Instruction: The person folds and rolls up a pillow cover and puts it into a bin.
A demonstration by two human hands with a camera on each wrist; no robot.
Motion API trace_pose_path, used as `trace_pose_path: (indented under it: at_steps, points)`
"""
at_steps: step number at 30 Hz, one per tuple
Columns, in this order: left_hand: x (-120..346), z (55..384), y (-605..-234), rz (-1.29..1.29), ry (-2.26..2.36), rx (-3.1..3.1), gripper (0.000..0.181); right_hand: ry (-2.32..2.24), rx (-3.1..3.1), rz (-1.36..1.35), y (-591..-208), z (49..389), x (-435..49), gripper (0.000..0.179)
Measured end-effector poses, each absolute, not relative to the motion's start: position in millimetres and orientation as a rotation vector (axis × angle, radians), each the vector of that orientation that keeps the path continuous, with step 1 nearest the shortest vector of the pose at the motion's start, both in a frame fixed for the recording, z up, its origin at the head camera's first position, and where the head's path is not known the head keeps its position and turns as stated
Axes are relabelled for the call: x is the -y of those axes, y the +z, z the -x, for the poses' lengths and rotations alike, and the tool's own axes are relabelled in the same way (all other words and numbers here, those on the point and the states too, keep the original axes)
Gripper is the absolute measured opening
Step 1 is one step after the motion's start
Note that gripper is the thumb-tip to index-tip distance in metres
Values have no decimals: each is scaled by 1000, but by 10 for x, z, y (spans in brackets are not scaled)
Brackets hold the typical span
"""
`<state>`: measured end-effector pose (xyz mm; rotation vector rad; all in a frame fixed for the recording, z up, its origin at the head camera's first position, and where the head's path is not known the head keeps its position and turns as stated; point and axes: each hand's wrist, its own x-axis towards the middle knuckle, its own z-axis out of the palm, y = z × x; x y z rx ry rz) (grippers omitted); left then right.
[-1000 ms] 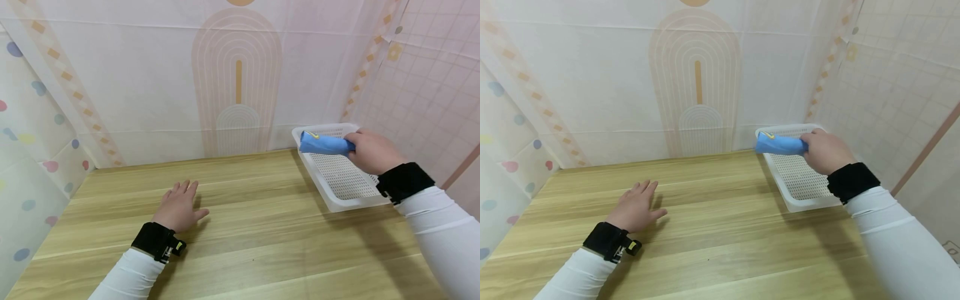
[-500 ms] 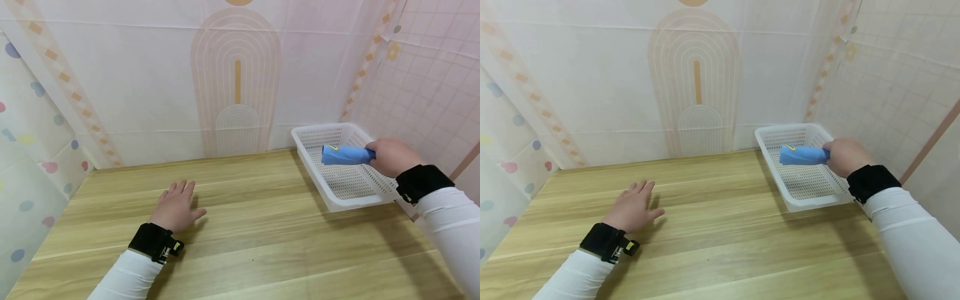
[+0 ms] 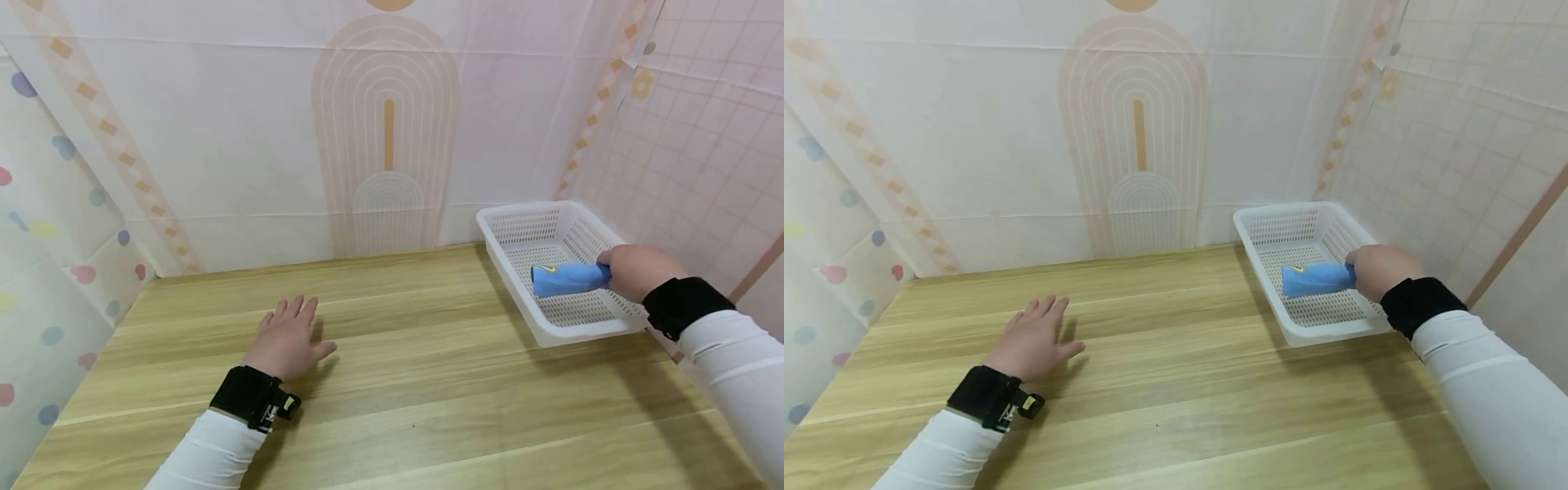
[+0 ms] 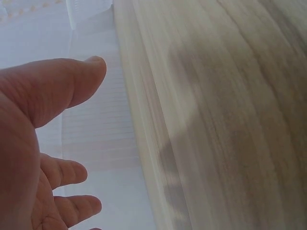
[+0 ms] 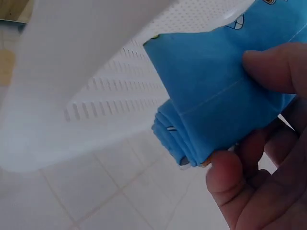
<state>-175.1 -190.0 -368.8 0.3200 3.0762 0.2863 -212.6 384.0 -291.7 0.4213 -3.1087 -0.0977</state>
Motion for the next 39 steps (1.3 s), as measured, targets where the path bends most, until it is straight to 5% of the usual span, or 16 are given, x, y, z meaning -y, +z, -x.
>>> trace_pose_path:
  at_steps: [13,39]
  points:
    - [1900,1724,-3712,-303,283,-3084,93,-222,3101,-525,-3086,2123,-3785,24]
    - [1895,1720,-3705,-295,257,-3083,93,-291,3167,-673,-3243,2145,-3727,21]
